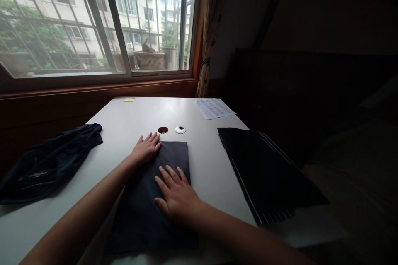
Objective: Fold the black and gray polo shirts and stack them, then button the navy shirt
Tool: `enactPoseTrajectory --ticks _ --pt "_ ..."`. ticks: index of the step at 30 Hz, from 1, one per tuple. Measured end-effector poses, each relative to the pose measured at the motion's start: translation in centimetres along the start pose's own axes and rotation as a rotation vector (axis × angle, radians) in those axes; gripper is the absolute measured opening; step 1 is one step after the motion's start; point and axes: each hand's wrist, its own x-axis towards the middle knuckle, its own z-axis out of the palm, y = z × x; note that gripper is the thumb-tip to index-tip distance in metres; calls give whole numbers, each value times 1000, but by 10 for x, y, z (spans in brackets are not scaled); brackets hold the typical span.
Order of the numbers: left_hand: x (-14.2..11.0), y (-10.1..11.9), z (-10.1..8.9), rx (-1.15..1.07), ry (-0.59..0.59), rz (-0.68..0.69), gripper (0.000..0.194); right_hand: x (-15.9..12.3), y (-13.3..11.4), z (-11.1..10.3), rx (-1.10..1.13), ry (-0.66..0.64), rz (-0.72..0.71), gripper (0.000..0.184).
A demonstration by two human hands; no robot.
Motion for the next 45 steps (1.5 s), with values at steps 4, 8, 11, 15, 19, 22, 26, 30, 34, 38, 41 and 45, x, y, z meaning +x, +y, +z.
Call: enactPoseTrajectory --ticks 4,8,11,15,19,22,26,30,34,38,41,45 --pt "1 1 -2 13 -9 -2 61 -25 -13 -12 51 -80 -103 67" --pt "0 3 -9 28 2 2 59 -49 -21 -19 85 -141 -253 74" --pt "-1 17 -18 24 64 174 56 -58 -18 -20 103 -145 -305 70" --pt "-4 54 -23 -79 25 633 52 -55 -9 -22 149 -181 -327 66" --pt "4 80 -14 -161 -64 730 55 -53 -1 -29 161 -214 -344 64" --pt "23 79 -4 -135 -82 616 59 -58 -1 -35 172 -222 -352 66" --pt "49 69 4 -103 -78 476 62 -66 -2 -38 150 -187 -357 68" --pt "65 61 8 -113 -27 399 59 -76 2 -31 98 -124 -363 72" --pt "69 45 6 -138 54 317 57 -88 10 -20 71 -96 -343 72" --pt "62 19 -1 -188 134 257 56 -100 22 -11 68 -77 -324 64" --pt "47 -1 -5 -235 182 195 52 -104 30 -8 102 9 -287 51" --pt "23 -24 -10 -303 173 108 51 -105 36 -9 97 109 -207 33"
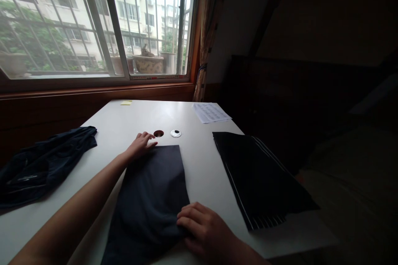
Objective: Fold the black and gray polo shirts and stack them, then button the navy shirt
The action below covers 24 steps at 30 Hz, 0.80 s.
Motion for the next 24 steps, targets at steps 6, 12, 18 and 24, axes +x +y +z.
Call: enactPoseTrajectory --ticks 6,12,18,24 --pt "-32 -13 -26 -138 -175 -90 49 1 14 -23 -226 -2 68 21" --pt "-67 -5 -50 -312 -370 -269 49 -16 56 -53 -418 175 169 31" --pt "-102 1 -62 -339 -481 -243 45 -36 75 -65 -469 143 354 40" --pt "-110 4 -64 -323 -463 -301 44 -29 65 -79 -355 131 390 30"
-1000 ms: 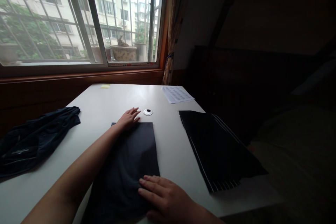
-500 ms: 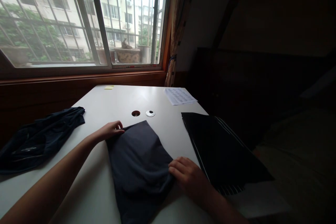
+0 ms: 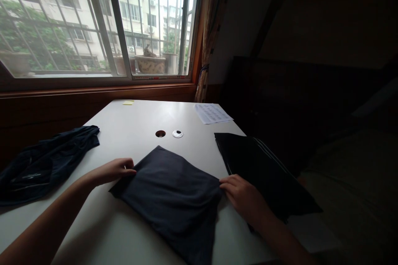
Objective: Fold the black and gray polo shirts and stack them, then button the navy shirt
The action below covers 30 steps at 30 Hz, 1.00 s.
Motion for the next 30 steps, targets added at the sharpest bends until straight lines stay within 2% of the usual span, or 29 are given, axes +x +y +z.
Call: enactPoseTrajectory --ticks 5,11,15,20,22,27,30 --pt "-11 4 0 -77 44 -14 50 29 -4 5 169 69 94 23" --pt "-29 -6 -1 -284 -112 -19 61 57 -20 35 177 -56 161 43" --pt "-27 -18 1 -329 -111 14 57 61 -30 50 96 -69 231 40" --pt "-22 -25 2 -314 -60 85 44 59 -28 58 14 -61 309 28" --pt "-25 -25 1 -309 -93 89 40 59 -25 59 -10 -51 309 26" --pt "-38 -26 -2 -390 -281 35 38 61 -18 59 -23 -3 292 23" --pt "-38 -25 -4 -393 -266 7 40 62 -14 59 -3 5 289 18"
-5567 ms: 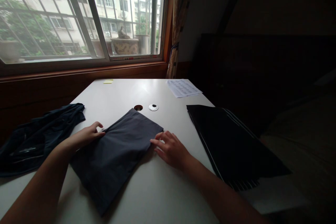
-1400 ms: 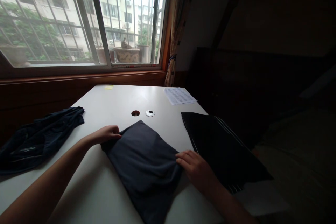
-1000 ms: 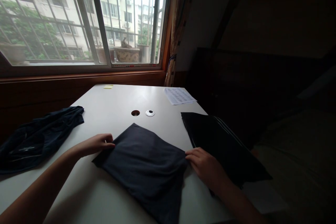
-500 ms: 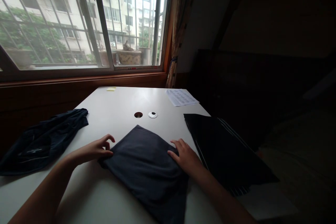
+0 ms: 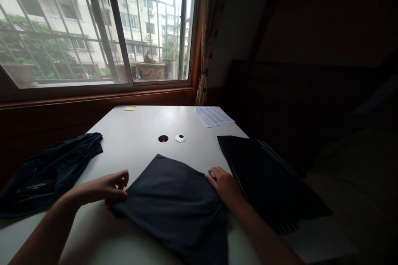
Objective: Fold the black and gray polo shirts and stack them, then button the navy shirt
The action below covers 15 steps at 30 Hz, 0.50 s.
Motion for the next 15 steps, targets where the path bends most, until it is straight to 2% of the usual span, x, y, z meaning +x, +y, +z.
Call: enactPoseTrajectory --ticks 2,6,8,10,12,15 --pt "6 2 -2 92 122 46 39 0 1 1 7 4 -2 18" --pt "28 7 0 386 511 270 39 -1 -1 3 -3 8 -8 16" --pt "40 9 8 539 614 369 42 -1 -2 4 -7 4 1 17" --pt "52 13 23 694 644 435 46 -1 -2 4 -8 0 11 18" --pt "64 22 44 831 615 481 52 -1 -2 3 -4 -3 15 19" --pt "79 42 81 985 438 539 62 -1 -2 2 4 -12 21 21"
